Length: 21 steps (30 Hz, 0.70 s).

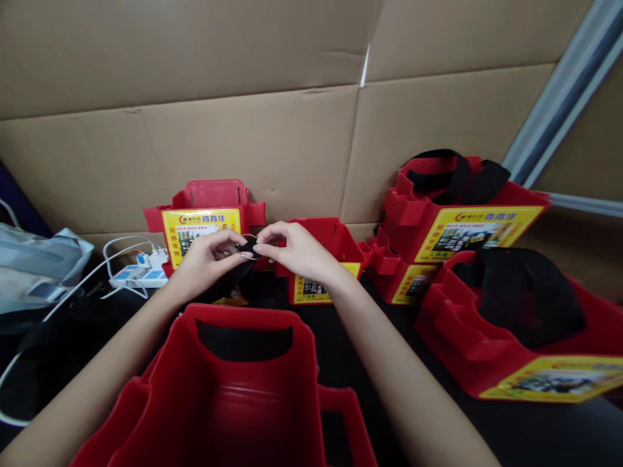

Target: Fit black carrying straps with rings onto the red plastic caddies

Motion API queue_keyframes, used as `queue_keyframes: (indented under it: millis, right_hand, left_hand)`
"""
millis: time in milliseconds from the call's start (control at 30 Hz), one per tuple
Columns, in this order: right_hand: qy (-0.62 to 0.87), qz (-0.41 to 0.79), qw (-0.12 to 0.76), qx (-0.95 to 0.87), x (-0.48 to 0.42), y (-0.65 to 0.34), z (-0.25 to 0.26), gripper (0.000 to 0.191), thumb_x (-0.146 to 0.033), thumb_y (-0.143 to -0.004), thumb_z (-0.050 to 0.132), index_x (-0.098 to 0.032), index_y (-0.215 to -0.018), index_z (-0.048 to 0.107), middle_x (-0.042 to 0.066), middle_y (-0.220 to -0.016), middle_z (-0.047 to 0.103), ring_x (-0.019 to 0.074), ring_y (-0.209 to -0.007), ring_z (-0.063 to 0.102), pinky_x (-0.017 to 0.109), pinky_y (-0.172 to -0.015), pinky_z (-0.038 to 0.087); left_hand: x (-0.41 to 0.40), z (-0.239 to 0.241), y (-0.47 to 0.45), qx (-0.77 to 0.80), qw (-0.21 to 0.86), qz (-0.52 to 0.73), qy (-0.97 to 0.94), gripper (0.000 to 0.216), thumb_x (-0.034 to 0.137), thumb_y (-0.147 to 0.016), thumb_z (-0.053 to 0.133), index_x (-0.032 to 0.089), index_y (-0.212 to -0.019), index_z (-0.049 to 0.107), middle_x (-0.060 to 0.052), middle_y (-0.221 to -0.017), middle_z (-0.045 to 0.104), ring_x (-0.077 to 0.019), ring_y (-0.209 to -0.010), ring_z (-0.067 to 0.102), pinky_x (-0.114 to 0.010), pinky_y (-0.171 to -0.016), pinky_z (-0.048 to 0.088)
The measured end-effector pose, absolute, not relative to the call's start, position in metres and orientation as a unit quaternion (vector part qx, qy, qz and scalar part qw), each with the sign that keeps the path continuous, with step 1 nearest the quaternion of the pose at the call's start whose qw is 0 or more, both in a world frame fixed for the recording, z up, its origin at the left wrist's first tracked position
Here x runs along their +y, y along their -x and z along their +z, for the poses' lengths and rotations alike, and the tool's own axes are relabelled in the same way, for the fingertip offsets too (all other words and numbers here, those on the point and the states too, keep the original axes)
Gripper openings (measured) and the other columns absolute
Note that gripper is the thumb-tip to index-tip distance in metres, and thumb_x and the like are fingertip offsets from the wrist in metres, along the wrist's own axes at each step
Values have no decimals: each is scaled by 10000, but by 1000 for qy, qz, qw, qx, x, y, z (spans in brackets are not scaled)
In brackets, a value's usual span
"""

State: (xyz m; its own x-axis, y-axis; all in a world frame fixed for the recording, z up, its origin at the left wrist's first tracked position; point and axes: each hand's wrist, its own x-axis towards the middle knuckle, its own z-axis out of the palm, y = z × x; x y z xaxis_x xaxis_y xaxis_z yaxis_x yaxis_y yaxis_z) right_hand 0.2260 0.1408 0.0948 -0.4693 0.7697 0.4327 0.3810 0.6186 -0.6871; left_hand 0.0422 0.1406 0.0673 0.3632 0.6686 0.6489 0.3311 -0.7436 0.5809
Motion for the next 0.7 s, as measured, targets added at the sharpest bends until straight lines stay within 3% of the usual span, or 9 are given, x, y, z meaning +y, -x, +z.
queue_keyframes:
  millis: [200, 400, 700]
  right_hand:
    - [360, 331, 366, -792, 141, -220, 90, 112, -246, -746, 565, -152, -736, 506, -12, -688, 543, 77, -596, 521, 216, -567, 429]
    - [321, 342, 364, -805, 143, -222, 87, 156, -187, -711, 549, -166, -863, 521, 8, -766, 581, 94, -668, 553, 224, -602, 455]
    - [440, 120, 371, -808, 136, -206, 80, 134, -96, -638, 468, -166, -736, 526, -44, -560, 462, 81, -523, 478, 203, -498, 362]
  left_hand:
    - [133, 75, -38, 322, 83, 411, -849, 215, 335, -736, 625, 158, -676, 519, 37, -599, 540, -73, -519, 442, -189, -488, 338]
    - [133, 73, -40, 306, 67, 397, -863, 160, 278, -753, 608, 161, -699, 512, 32, -641, 552, -76, -556, 463, -194, -528, 355]
    - [139, 63, -48, 337, 133, 423, -830, 83, 141, -711, 568, 161, -716, 488, 50, -603, 500, -57, -484, 433, -176, -456, 325]
